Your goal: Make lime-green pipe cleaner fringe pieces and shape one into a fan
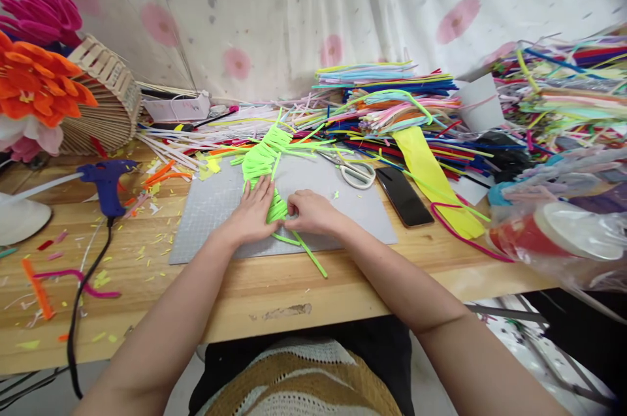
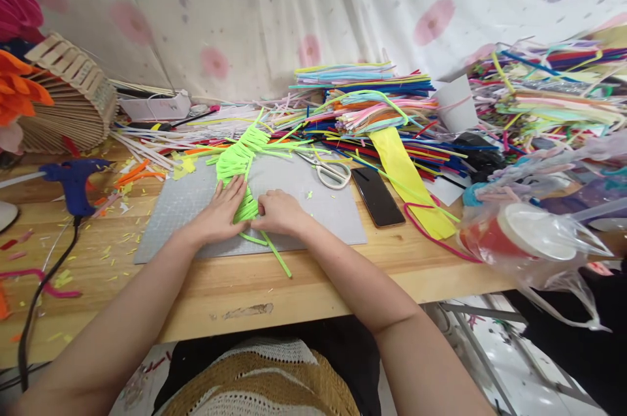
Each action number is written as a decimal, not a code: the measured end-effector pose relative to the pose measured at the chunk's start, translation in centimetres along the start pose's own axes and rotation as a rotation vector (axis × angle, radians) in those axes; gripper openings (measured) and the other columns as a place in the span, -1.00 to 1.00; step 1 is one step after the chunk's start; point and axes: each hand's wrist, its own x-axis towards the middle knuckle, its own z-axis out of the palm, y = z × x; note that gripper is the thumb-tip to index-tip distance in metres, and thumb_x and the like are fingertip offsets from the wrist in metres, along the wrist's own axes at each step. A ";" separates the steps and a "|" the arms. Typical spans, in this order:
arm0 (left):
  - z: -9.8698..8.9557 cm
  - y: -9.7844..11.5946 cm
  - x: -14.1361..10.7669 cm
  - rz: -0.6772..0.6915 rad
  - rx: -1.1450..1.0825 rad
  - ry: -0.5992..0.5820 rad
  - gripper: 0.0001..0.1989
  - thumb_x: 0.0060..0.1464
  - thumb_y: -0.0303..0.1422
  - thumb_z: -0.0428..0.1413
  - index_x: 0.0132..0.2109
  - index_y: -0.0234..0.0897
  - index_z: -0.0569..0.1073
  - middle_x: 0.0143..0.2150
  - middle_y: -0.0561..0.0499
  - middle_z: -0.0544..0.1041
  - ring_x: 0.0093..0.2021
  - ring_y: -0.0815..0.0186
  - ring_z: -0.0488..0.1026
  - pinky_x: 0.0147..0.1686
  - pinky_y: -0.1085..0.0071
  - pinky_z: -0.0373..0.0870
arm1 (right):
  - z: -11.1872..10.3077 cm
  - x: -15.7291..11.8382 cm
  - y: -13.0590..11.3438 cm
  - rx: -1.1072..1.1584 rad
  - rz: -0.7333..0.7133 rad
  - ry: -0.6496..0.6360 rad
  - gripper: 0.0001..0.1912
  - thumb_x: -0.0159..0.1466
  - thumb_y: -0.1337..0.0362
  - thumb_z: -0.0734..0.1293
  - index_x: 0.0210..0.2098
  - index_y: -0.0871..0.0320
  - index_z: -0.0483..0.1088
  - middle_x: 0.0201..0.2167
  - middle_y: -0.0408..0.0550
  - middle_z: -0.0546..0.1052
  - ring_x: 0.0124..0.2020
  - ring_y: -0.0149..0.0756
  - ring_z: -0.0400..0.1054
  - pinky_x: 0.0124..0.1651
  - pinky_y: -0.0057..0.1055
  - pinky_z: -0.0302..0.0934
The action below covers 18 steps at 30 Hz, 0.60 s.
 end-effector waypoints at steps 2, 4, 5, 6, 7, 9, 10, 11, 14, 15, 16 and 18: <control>0.3 0.4 -0.1 -0.050 0.036 0.045 -0.26 -0.01 -0.30 -0.06 0.28 -0.52 -0.08 0.33 -0.34 -0.13 0.34 0.06 -0.29 0.25 0.01 -0.32 | 0.3 -0.3 -0.4 -0.045 0.009 0.009 -0.76 0.06 0.12 0.29 -0.39 0.18 0.39 -0.30 0.03 0.46 -0.22 -0.20 0.30 -0.27 -0.39 0.10; 0.9 1.1 0.0 -0.142 0.057 0.122 -0.31 0.03 -0.32 -0.09 0.27 -0.55 -0.05 0.32 -0.37 -0.09 0.33 0.03 -0.26 0.24 -0.01 -0.30 | 0.5 -0.4 -0.6 -0.095 0.010 0.022 -0.81 0.11 0.20 0.25 -0.38 0.18 0.40 -0.30 0.04 0.47 -0.24 -0.21 0.31 -0.30 -0.39 0.09; 1.3 1.4 0.1 -0.178 0.059 0.150 -0.33 0.06 -0.29 -0.11 0.26 -0.57 -0.03 0.31 -0.40 -0.07 0.33 0.01 -0.25 0.24 -0.02 -0.27 | 0.6 -0.3 -0.6 -0.118 0.004 0.035 -0.81 0.14 0.23 0.22 -0.36 0.19 0.40 -0.30 0.05 0.46 -0.24 -0.21 0.31 -0.31 -0.39 0.09; 1.6 1.7 0.2 -0.222 0.060 0.183 -0.33 0.09 -0.23 -0.13 0.25 -0.59 -0.02 0.30 -0.42 -0.07 0.33 -0.01 -0.24 0.23 -0.04 -0.25 | 0.7 -0.2 -0.4 -0.138 -0.009 0.051 -0.81 0.16 0.26 0.19 -0.33 0.20 0.40 -0.29 0.06 0.46 -0.24 -0.21 0.31 -0.31 -0.39 0.09; 1.9 1.9 0.3 -0.257 0.059 0.211 -0.31 0.10 -0.18 -0.14 0.25 -0.61 -0.02 0.30 -0.43 -0.07 0.32 -0.03 -0.24 0.23 -0.05 -0.23 | 0.7 -0.1 -0.1 -0.156 -0.031 0.064 -0.79 0.18 0.28 0.17 -0.31 0.20 0.40 -0.28 0.07 0.46 -0.23 -0.22 0.31 -0.31 -0.39 0.10; 2.3 2.2 0.4 -0.276 0.059 0.230 -0.31 0.12 -0.15 -0.17 0.24 -0.62 0.00 0.29 -0.44 -0.05 0.32 -0.03 -0.22 0.22 -0.05 -0.21 | 0.4 0.3 0.7 -0.189 -0.098 0.064 -0.77 0.22 0.29 0.14 -0.26 0.21 0.38 -0.24 0.08 0.44 -0.20 -0.22 0.30 -0.29 -0.40 0.10; 2.4 2.2 0.4 -0.267 0.062 0.226 -0.32 0.13 -0.16 -0.18 0.24 -0.62 0.00 0.29 -0.43 -0.04 0.32 -0.03 -0.21 0.22 -0.05 -0.21 | 0.2 0.4 1.2 -0.209 -0.141 0.053 -0.77 0.24 0.29 0.12 -0.24 0.21 0.37 -0.22 0.09 0.43 -0.18 -0.22 0.29 -0.28 -0.40 0.10; 2.3 2.1 0.4 -0.248 0.066 0.214 -0.33 0.14 -0.17 -0.19 0.24 -0.62 0.01 0.29 -0.43 -0.03 0.32 -0.01 -0.20 0.23 -0.03 -0.21 | -0.1 0.5 1.8 -0.233 -0.182 0.036 -0.76 0.25 0.29 0.11 -0.23 0.22 0.36 -0.20 0.09 0.42 -0.16 -0.23 0.28 -0.27 -0.40 0.11; 2.1 1.7 0.2 -0.173 0.078 0.173 -0.36 0.15 -0.19 -0.21 0.24 -0.61 0.04 0.29 -0.40 -0.02 0.33 0.02 -0.20 0.24 0.00 -0.21 | -1.1 0.9 3.0 -0.303 -0.234 0.005 -0.76 0.28 0.29 0.10 -0.21 0.25 0.34 -0.17 0.12 0.40 -0.12 -0.20 0.26 -0.21 -0.38 0.11; 1.9 1.6 0.2 -0.150 0.081 0.159 -0.37 0.15 -0.20 -0.21 0.23 -0.60 0.04 0.29 -0.39 -0.01 0.33 0.03 -0.20 0.24 0.01 -0.21 | -1.4 1.1 3.3 -0.318 -0.241 -0.001 -0.76 0.28 0.30 0.10 -0.21 0.26 0.34 -0.16 0.12 0.40 -0.12 -0.20 0.25 -0.20 -0.37 0.11; 1.8 1.4 0.1 -0.130 0.086 0.146 -0.38 0.15 -0.21 -0.21 0.23 -0.60 0.05 0.29 -0.38 0.00 0.33 0.04 -0.19 0.24 0.02 -0.21 | -1.6 1.3 3.5 -0.326 -0.245 -0.005 -0.76 0.28 0.31 0.10 -0.21 0.26 0.34 -0.16 0.12 0.40 -0.12 -0.20 0.25 -0.19 -0.37 0.11; 1.6 1.0 -0.1 -0.082 0.096 0.109 -0.40 0.16 -0.23 -0.23 0.24 -0.57 0.05 0.30 -0.35 0.01 0.33 0.08 -0.18 0.25 0.05 -0.21 | -1.9 1.6 3.8 -0.327 -0.253 -0.008 -0.77 0.28 0.32 0.10 -0.21 0.26 0.34 -0.17 0.12 0.40 -0.12 -0.21 0.25 -0.17 -0.38 0.10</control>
